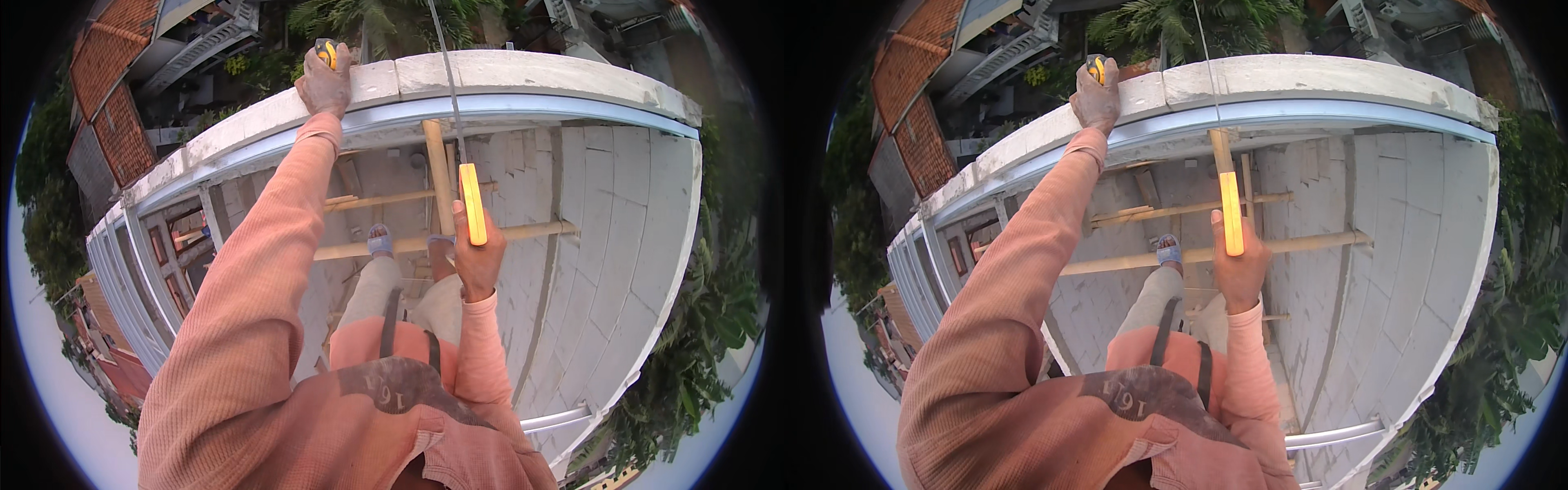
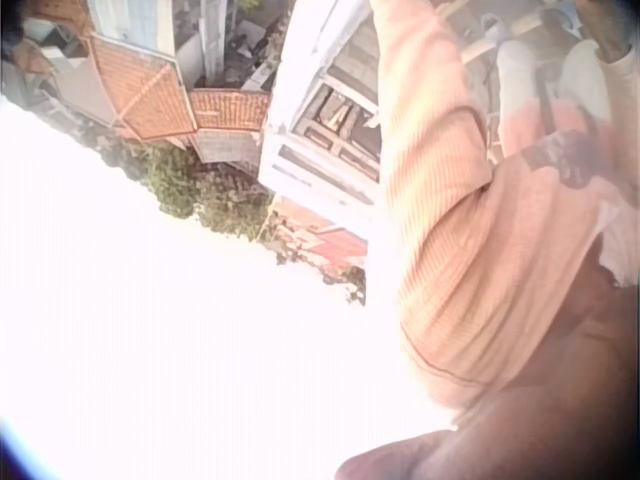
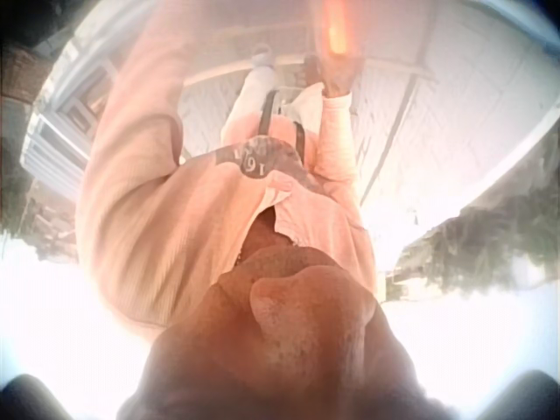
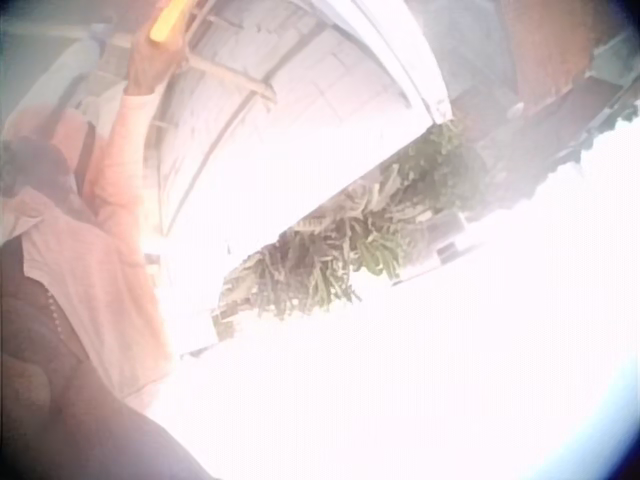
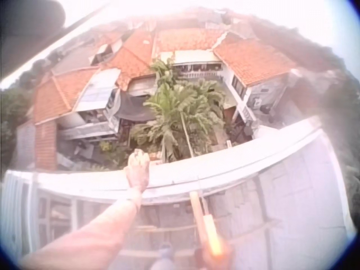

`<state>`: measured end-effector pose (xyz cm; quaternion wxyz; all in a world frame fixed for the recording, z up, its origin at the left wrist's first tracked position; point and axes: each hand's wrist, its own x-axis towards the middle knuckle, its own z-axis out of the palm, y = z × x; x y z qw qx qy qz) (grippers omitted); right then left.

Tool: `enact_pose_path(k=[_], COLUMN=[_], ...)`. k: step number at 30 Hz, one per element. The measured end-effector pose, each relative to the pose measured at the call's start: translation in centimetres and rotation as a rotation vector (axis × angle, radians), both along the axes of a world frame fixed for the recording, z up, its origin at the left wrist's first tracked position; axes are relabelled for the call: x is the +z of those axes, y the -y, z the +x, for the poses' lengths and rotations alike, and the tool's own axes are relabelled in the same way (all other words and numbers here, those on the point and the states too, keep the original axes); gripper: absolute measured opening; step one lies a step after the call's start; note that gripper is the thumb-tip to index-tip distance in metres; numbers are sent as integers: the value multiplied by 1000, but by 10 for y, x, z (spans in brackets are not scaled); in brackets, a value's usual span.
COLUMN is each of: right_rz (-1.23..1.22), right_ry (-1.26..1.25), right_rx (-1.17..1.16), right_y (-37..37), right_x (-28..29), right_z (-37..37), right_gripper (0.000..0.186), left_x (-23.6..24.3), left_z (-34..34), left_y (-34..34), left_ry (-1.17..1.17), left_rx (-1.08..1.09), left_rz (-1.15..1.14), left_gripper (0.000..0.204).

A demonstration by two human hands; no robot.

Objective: The person measures the top edge of a building wall with a tape measure and saws into the lightweight concrete block using a hand saw.

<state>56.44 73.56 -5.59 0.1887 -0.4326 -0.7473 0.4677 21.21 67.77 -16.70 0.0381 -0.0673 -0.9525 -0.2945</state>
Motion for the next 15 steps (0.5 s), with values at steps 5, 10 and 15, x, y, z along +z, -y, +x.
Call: enact_pose_path(k=[5, 10, 15], right_rz=[-43, -31, -73], right_ry=[-4, -8, -12], right_rx=[11, 35, 32], right_y=[1, -1, -3], right_x=[4, 1, 4], right_z=[-3, -1, -1], right_gripper=[33, 32, 31], left_x=[-3, -5, -6], left_z=[-2, -1, -2], left_y=[0, 0, 0], left_ry=[-8, -17, -22], left_rx=[7, -1, -6], left_rz=[-14, 13, 8], left_gripper=[79, 79, 79])
